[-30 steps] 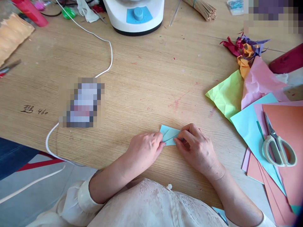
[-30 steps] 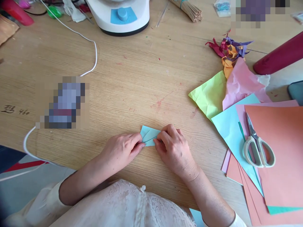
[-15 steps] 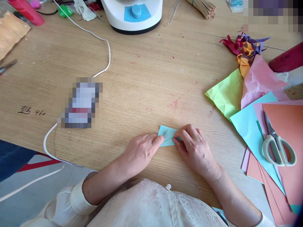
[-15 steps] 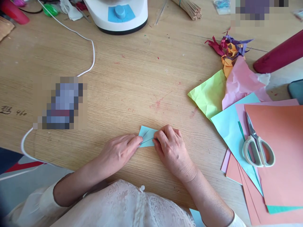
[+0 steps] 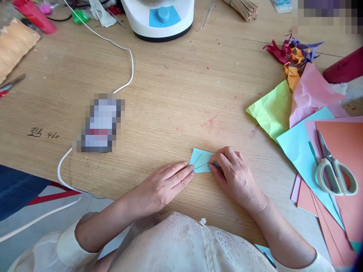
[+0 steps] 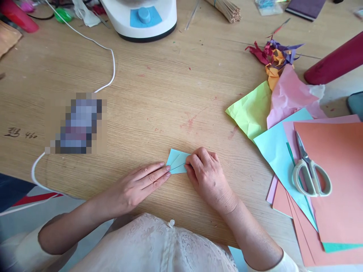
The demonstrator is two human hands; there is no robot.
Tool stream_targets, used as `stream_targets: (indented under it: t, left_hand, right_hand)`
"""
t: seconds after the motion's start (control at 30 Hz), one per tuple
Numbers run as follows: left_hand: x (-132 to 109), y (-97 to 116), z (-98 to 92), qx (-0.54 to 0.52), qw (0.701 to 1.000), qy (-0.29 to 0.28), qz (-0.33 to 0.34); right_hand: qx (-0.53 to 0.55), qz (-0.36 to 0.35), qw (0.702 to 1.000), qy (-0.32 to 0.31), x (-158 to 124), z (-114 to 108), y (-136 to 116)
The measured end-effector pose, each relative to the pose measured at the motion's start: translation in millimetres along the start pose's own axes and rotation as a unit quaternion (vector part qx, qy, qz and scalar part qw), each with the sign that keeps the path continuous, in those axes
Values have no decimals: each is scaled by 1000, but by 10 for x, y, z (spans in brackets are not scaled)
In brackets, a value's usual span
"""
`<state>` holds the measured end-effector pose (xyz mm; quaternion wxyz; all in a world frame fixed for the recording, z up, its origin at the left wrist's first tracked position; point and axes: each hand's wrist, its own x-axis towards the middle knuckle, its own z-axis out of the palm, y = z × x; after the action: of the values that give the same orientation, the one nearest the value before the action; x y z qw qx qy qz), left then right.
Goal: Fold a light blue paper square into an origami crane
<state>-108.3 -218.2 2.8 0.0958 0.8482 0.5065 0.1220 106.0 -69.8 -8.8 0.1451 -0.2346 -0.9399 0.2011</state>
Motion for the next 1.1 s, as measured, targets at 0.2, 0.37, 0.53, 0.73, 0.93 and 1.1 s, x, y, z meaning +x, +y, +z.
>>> stream_targets:
  t: [0.2,0.37,0.53,0.73,0.93,1.1]
  left_hand:
    - [17,10,38,4,1000,-19,-15]
    - [58,36,82,-11,999,-8,-42]
    - [59,46,82,-29,998,-1,-49]
    - [46,44,83,-46,997,-8,-56]
    - [38,36,74,-40,998,-19,-54]
    - [26,65,85,-18,997,-36,-62]
  right_hand:
    - [0,-13,1000,7,4,-3,13]
    - [67,-16,998,15,-71,-74,47]
    - [-7,-75,997,0,-268,-126,-17]
    - [-111,-124,983,-77,-466,-48,-60]
    - [-128,-77,987,-64,-559,-51,-30]
    - [-147,-35,987,-46,-600,-57,-46]
